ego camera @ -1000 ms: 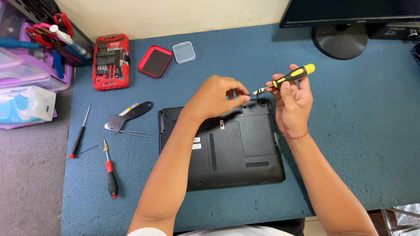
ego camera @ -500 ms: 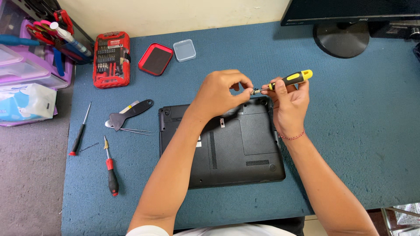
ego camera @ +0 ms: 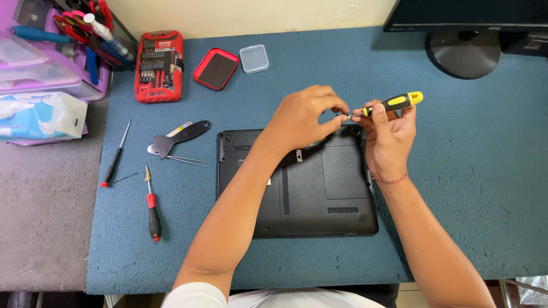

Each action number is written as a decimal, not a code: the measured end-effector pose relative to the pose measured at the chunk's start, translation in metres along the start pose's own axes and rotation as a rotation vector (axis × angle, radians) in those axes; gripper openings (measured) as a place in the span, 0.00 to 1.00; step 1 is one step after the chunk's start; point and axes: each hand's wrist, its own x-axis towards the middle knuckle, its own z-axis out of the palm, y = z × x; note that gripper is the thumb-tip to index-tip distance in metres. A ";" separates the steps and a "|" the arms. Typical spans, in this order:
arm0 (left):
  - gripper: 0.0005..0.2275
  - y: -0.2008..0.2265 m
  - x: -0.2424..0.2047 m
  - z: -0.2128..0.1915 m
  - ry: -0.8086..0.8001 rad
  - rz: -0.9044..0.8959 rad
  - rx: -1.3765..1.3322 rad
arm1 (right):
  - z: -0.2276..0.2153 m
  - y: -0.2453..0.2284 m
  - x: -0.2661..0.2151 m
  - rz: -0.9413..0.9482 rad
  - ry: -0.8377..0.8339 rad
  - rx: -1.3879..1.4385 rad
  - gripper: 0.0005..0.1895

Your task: The person uses a screwdriver to remove screws from the bottom of a laptop. They systematically unscrew each fastener and place the screws into a small red container on the table.

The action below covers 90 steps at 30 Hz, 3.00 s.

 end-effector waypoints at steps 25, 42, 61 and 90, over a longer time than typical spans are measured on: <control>0.12 -0.036 -0.089 0.013 -0.108 -0.023 0.309 | -0.014 -0.017 0.014 -0.449 -0.228 -0.565 0.25; 0.11 -0.032 -0.085 0.012 -0.084 0.004 0.316 | -0.003 -0.019 0.010 -0.497 -0.298 -0.649 0.21; 0.12 0.013 0.024 0.030 0.095 0.287 0.013 | -0.013 -0.044 0.018 -0.346 -0.552 -0.750 0.05; 0.12 0.027 0.043 0.024 0.073 0.136 -0.028 | -0.007 -0.031 0.013 -0.253 -0.347 -0.674 0.20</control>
